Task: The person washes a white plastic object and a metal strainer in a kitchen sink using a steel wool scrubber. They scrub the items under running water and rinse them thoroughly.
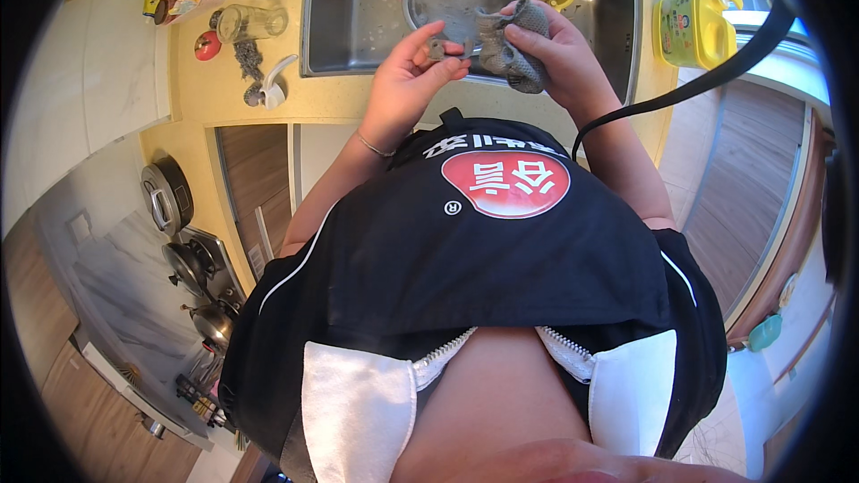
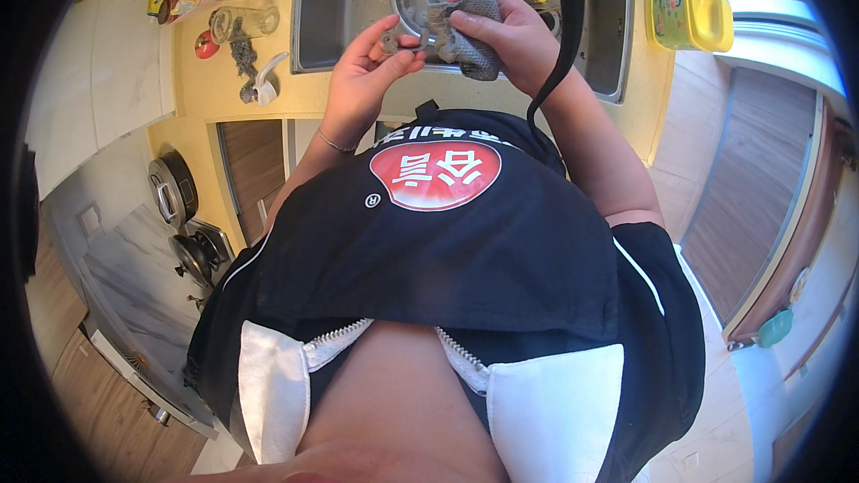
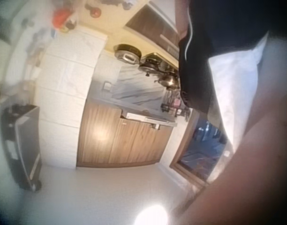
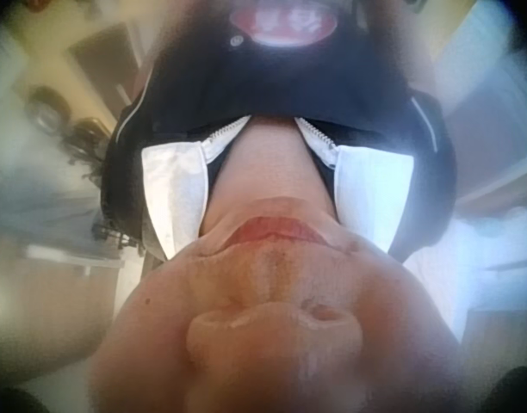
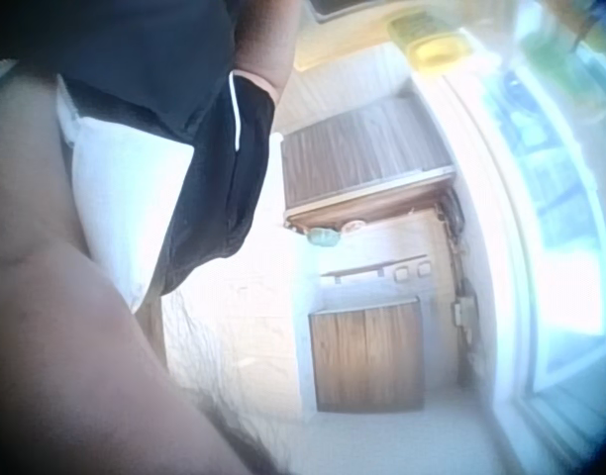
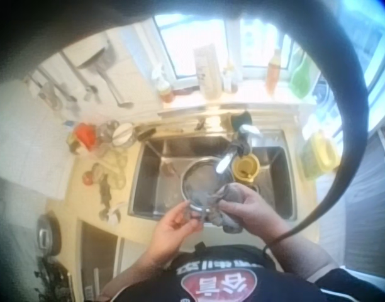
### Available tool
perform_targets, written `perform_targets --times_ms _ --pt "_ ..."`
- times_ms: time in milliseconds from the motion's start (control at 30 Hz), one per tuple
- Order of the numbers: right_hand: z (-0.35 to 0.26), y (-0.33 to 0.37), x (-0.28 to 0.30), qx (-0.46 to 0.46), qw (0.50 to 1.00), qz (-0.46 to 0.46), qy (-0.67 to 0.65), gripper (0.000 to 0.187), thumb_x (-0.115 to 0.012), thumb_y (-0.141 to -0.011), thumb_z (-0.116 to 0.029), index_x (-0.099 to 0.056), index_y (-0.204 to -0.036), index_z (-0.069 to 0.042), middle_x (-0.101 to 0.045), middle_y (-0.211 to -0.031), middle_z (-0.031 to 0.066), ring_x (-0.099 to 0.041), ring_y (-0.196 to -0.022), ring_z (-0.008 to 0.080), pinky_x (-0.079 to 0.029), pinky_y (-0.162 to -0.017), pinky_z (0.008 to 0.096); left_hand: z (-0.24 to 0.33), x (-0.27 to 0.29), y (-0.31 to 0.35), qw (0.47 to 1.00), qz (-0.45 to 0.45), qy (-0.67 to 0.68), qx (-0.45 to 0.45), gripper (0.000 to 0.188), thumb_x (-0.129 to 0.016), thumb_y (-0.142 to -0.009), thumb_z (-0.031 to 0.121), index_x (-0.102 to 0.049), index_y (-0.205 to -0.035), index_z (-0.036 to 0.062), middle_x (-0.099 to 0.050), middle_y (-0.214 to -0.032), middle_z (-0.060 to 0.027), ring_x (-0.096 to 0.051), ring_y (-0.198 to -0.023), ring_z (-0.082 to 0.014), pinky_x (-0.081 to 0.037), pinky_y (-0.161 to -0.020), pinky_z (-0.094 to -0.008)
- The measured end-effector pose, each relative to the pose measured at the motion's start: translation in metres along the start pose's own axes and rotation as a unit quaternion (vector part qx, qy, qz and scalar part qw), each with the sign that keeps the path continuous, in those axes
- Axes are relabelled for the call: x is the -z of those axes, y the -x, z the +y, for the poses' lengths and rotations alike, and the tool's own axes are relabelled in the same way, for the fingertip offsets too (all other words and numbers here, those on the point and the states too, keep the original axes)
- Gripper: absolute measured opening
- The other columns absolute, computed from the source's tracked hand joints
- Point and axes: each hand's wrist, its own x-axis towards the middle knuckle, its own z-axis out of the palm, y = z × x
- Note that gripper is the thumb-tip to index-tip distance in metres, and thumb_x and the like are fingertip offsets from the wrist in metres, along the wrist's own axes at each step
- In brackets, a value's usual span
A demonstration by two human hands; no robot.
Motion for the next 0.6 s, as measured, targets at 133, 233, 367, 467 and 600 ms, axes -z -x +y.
perform_targets --times_ms 133,233,367,467,600 --pt "0.001 0.0 -0.012 0.034 0.993 -0.027 0.114 0.022 -0.063 -0.086 -0.011 -0.057 -0.107 -0.005 -0.062 -0.098 0.0016 -0.058 -0.092 0.0087 -0.048 -0.081 0.0241 -0.002 -0.002 0.0 1.0 -0.003 -0.012 -0.001 0.044 -0.055 -0.088 -0.002 -0.041 -0.13 -0.0017 -0.06 -0.104 -0.0111 -0.061 -0.092 -0.017 -0.051 -0.083 -0.0294" --pt "0.002 -0.001 -0.019 0.052 0.985 -0.056 0.155 0.021 -0.062 -0.087 -0.01 -0.058 -0.106 -0.006 -0.061 -0.101 0.0004 -0.057 -0.095 0.0083 -0.047 -0.083 0.0245 -0.004 0.001 -0.001 0.998 0.003 -0.062 0.003 0.043 -0.055 -0.088 -0.002 -0.042 -0.129 -0.002 -0.061 -0.101 -0.0098 -0.061 -0.09 -0.0161 -0.051 -0.082 -0.0288" --pt "0.011 0.0 -0.021 0.082 0.957 -0.101 0.258 0.018 -0.063 -0.086 -0.011 -0.059 -0.103 -0.007 -0.058 -0.109 0.0032 -0.055 -0.101 0.0129 -0.045 -0.087 0.0268 -0.007 0.003 0.003 0.981 0.023 -0.187 -0.033 0.04 -0.056 -0.088 -0.001 -0.045 -0.127 -0.0032 -0.063 -0.097 -0.0086 -0.061 -0.087 -0.0137 -0.051 -0.08 -0.0266" --pt "0.019 -0.004 -0.024 0.163 0.887 -0.105 0.418 0.016 -0.064 -0.084 -0.01 -0.06 -0.098 -0.005 -0.056 -0.109 0.0059 -0.052 -0.106 0.0156 -0.041 -0.09 0.0274 -0.017 0.004 0.004 0.945 0.045 -0.306 -0.11 0.036 -0.061 -0.081 0.003 -0.054 -0.116 -0.0005 -0.065 -0.093 -0.014 -0.065 -0.079 -0.018 -0.051 -0.072 -0.0292" --pt "0.026 -0.005 -0.021 0.134 0.905 -0.113 0.387 0.018 -0.064 -0.084 -0.019 -0.062 -0.099 -0.009 -0.058 -0.101 0.0079 -0.056 -0.097 0.0213 -0.043 -0.084 0.0298 -0.017 0.003 0.008 0.899 0.024 -0.402 -0.173 0.037 -0.062 -0.079 0.003 -0.056 -0.115 0.0022 -0.064 -0.092 -0.0168 -0.065 -0.079 -0.0255 -0.051 -0.071 -0.032"
